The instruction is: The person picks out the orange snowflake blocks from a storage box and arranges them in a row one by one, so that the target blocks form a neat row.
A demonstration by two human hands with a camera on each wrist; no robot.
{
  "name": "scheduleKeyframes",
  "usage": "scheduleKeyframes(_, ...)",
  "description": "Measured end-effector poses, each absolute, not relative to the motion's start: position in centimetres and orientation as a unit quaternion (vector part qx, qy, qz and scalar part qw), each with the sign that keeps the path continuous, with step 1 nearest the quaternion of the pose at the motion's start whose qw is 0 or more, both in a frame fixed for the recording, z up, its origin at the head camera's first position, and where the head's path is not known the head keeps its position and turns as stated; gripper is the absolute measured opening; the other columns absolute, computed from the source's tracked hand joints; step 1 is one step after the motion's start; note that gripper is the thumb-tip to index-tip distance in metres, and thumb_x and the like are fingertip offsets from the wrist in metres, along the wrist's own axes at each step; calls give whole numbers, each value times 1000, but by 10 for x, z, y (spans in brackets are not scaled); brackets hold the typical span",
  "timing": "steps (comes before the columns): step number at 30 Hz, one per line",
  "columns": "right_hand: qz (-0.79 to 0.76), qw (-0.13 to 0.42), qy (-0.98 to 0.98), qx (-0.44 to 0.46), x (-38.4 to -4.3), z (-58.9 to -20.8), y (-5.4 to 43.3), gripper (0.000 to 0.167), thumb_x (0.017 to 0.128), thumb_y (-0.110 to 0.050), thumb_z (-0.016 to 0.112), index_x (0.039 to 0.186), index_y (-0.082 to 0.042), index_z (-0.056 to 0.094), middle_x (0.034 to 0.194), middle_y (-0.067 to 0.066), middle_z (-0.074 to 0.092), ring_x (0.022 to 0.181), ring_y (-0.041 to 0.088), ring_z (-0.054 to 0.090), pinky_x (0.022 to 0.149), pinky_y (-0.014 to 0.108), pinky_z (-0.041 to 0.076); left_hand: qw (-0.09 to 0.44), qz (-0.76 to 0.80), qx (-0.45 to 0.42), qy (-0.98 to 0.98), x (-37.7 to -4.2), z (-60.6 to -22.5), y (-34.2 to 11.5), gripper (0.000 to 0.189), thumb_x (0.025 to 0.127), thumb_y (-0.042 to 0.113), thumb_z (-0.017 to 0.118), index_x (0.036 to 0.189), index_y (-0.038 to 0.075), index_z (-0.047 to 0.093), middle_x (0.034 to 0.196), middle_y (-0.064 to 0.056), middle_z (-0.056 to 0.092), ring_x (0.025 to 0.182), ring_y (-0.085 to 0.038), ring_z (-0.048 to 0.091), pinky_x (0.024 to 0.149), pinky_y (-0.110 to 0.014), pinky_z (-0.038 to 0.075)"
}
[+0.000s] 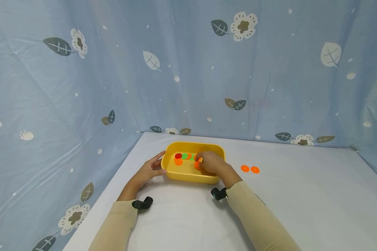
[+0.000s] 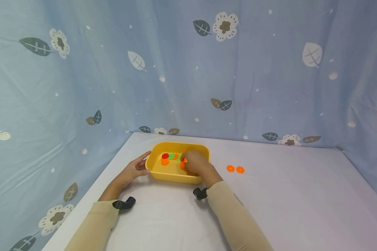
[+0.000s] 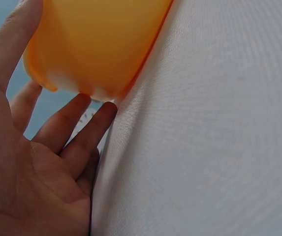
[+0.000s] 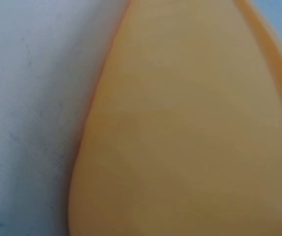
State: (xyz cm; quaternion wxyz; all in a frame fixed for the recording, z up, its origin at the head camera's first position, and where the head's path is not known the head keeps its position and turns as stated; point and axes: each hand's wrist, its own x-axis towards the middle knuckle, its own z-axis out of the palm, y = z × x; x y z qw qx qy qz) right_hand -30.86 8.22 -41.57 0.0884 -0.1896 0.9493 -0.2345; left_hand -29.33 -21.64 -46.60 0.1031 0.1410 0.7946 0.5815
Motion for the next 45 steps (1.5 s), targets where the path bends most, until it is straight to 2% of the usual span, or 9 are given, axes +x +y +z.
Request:
scheduleKeyframes(7, -271, 97, 939, -188, -307, -406, 86, 28, 92, -7, 63, 119, -15, 69, 104, 2, 64, 92, 20, 56, 87, 36, 49, 92, 575, 133, 802, -294, -466, -216, 84, 85, 22, 77, 154, 32, 31, 147, -11, 45, 133, -30, 45, 109, -52, 30)
scheduleKeyframes(15, -292, 92, 929, -208, -308, -400, 94, 26, 92, -5, 66, 117, -9, 67, 88, 0, 64, 81, 16, 59, 73, 30, 52, 91, 573, 124, 805, -295, -467, -217, 84, 84, 22, 78, 153, 33, 31, 147, -10, 45, 133, -30, 44, 109, -53, 30)
scheduleKeyframes(20, -301, 75, 926, -214, -308, -395, 103, 26, 91, -4, 66, 117, -7, 67, 87, -1, 65, 79, 15, 60, 71, 29, 52, 95, 574, 128, 803, -295, -467, -217, 85, 85, 23, 78, 154, 33, 30, 148, -11, 44, 134, -30, 43, 110, -54, 27)
scheduleKeyframes(25, -316, 74, 925, -198, -304, -387, 111, 27, 92, -5, 66, 119, -8, 67, 91, 2, 65, 83, 23, 63, 66, 28, 54, 109, 574, 134, 801, -291, -460, -216, 84, 88, 17, 74, 156, 28, 26, 150, -14, 39, 136, -32, 40, 111, -55, 24)
scheduleKeyframes(30, -338, 73, 919, -188, -303, -384, 123, 27, 92, -8, 67, 119, -10, 67, 94, 2, 65, 89, 27, 64, 70, 29, 55, 114, 567, 137, 804, -284, -448, -212, 84, 89, 13, 72, 157, 19, 23, 150, -18, 38, 135, -35, 40, 110, -53, 28)
scheduleKeyframes(40, -353, 59, 920, -160, -304, -383, 153, 29, 93, -15, 66, 122, -13, 67, 97, 5, 65, 87, 22, 59, 76, 34, 53, 92, 578, 139, 799, -296, -471, -220, 84, 87, 15, 74, 155, 28, 27, 148, -13, 42, 133, -32, 44, 110, -53, 29)
scheduleKeyframes(45, -355, 53, 922, -147, -303, -383, 169, 31, 93, -15, 66, 123, -13, 66, 93, 5, 65, 87, 28, 60, 72, 34, 51, 90, 580, 144, 797, -296, -469, -218, 83, 86, 18, 76, 154, 29, 30, 148, -12, 44, 132, -30, 46, 109, -50, 30)
